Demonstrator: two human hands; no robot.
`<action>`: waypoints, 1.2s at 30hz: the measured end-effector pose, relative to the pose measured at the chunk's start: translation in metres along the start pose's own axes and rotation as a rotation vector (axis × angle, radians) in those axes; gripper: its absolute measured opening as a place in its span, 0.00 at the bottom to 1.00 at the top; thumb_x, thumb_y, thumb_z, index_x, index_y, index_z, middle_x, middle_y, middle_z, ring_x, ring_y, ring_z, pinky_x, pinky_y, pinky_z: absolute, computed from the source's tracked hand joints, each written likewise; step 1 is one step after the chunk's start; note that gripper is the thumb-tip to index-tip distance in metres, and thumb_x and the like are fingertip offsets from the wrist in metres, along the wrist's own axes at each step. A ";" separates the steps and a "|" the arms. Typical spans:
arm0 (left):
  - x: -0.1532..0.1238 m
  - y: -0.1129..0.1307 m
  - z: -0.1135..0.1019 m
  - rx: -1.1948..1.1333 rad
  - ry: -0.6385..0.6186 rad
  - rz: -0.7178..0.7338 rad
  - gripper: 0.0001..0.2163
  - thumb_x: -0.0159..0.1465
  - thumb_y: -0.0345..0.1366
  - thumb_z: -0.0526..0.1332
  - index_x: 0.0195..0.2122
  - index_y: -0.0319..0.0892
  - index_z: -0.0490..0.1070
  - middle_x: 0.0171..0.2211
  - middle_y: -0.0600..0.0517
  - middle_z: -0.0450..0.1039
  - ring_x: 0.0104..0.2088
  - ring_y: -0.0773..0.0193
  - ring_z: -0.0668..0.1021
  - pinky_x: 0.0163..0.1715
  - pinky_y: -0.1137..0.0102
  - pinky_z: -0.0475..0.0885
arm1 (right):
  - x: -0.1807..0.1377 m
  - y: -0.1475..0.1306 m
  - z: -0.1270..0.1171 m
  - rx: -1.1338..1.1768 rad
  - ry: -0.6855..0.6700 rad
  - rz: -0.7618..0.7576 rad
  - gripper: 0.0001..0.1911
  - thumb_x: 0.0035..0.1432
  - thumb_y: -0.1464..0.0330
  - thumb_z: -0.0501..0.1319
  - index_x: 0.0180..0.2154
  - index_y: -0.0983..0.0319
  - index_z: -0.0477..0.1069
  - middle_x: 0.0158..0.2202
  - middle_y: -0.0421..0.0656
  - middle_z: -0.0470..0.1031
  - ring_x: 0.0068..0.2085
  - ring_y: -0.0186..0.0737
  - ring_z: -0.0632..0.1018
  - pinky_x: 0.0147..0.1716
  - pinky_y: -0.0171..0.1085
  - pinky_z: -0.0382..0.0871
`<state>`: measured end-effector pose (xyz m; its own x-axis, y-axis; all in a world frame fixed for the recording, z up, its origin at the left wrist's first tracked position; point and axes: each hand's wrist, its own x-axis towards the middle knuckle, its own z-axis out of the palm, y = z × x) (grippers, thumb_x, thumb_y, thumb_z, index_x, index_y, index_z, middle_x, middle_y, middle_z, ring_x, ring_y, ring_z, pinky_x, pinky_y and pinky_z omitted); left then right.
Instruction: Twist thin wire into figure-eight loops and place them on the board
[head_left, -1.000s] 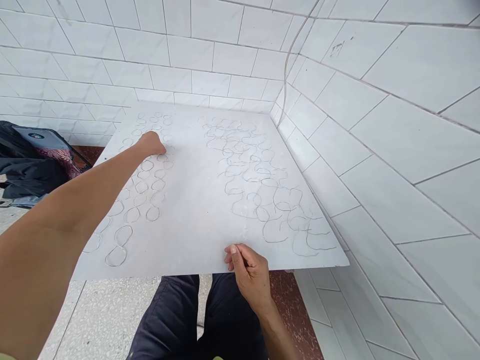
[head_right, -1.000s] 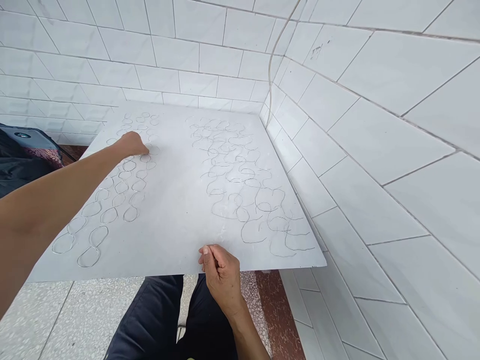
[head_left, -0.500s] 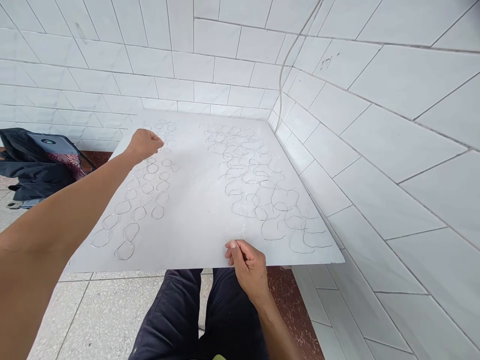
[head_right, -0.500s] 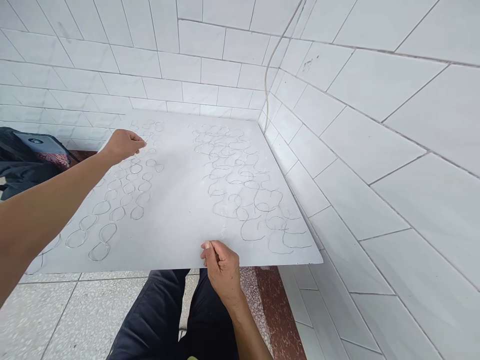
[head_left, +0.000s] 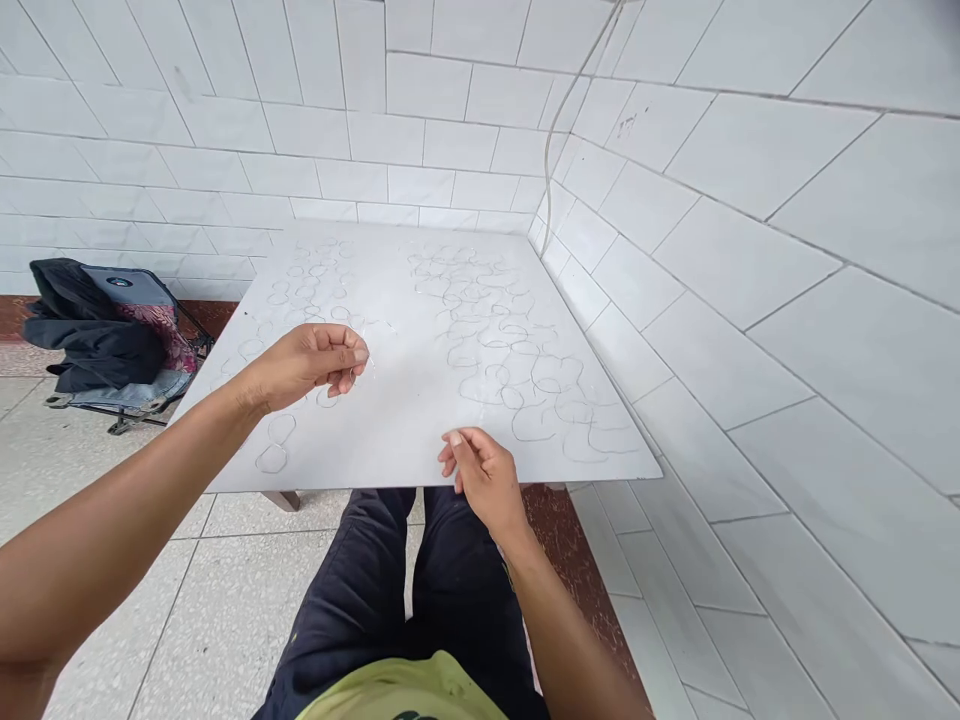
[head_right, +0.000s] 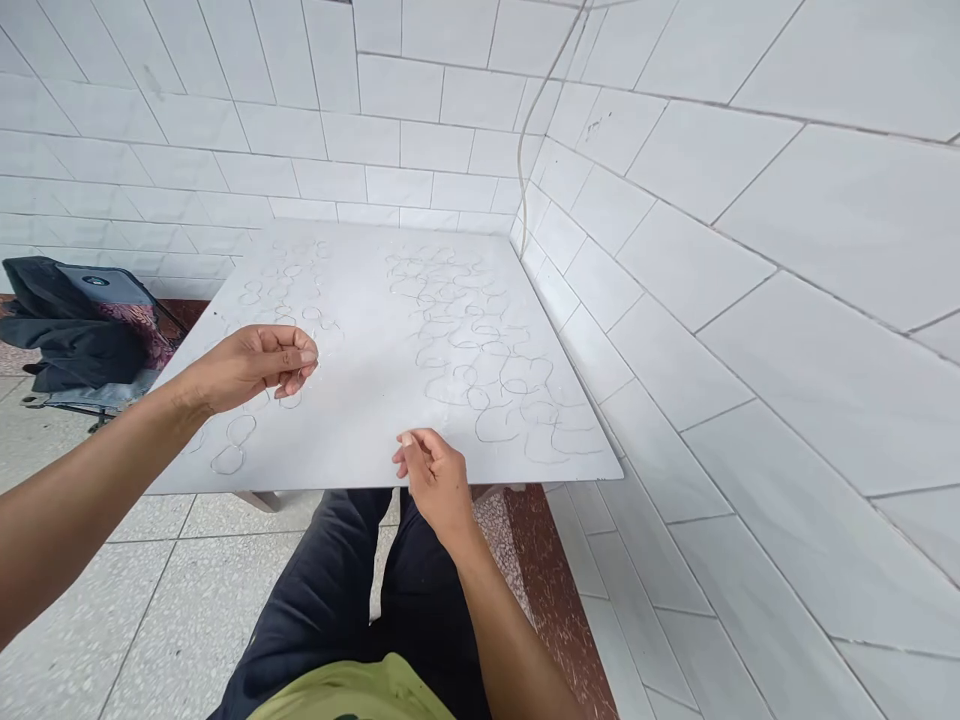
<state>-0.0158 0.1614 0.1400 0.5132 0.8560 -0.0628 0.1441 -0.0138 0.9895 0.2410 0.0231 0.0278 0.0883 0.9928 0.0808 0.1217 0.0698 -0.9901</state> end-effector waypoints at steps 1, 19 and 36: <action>-0.008 -0.003 0.011 0.033 -0.016 -0.003 0.11 0.61 0.42 0.72 0.30 0.41 0.76 0.25 0.49 0.72 0.22 0.66 0.73 0.21 0.71 0.66 | -0.001 -0.007 0.002 0.036 -0.021 -0.008 0.19 0.71 0.52 0.58 0.43 0.61 0.75 0.34 0.43 0.79 0.29 0.36 0.77 0.24 0.34 0.67; -0.066 -0.060 0.105 -0.364 0.249 -0.085 0.09 0.60 0.43 0.73 0.35 0.45 0.79 0.27 0.53 0.71 0.22 0.69 0.70 0.20 0.72 0.64 | -0.023 -0.015 0.034 0.547 -0.108 0.187 0.16 0.63 0.55 0.67 0.40 0.61 0.76 0.29 0.41 0.79 0.23 0.35 0.77 0.16 0.32 0.68; -0.093 -0.083 0.108 0.131 0.017 0.135 0.08 0.67 0.43 0.67 0.43 0.56 0.86 0.46 0.45 0.81 0.42 0.54 0.81 0.38 0.63 0.76 | -0.035 -0.001 0.015 0.701 -0.468 0.592 0.15 0.54 0.61 0.72 0.38 0.62 0.75 0.20 0.32 0.68 0.16 0.26 0.62 0.10 0.27 0.50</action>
<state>0.0160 0.0272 0.0492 0.5209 0.8505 0.0727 0.1848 -0.1954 0.9632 0.2233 -0.0106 0.0245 -0.4658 0.8144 -0.3462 -0.4332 -0.5510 -0.7133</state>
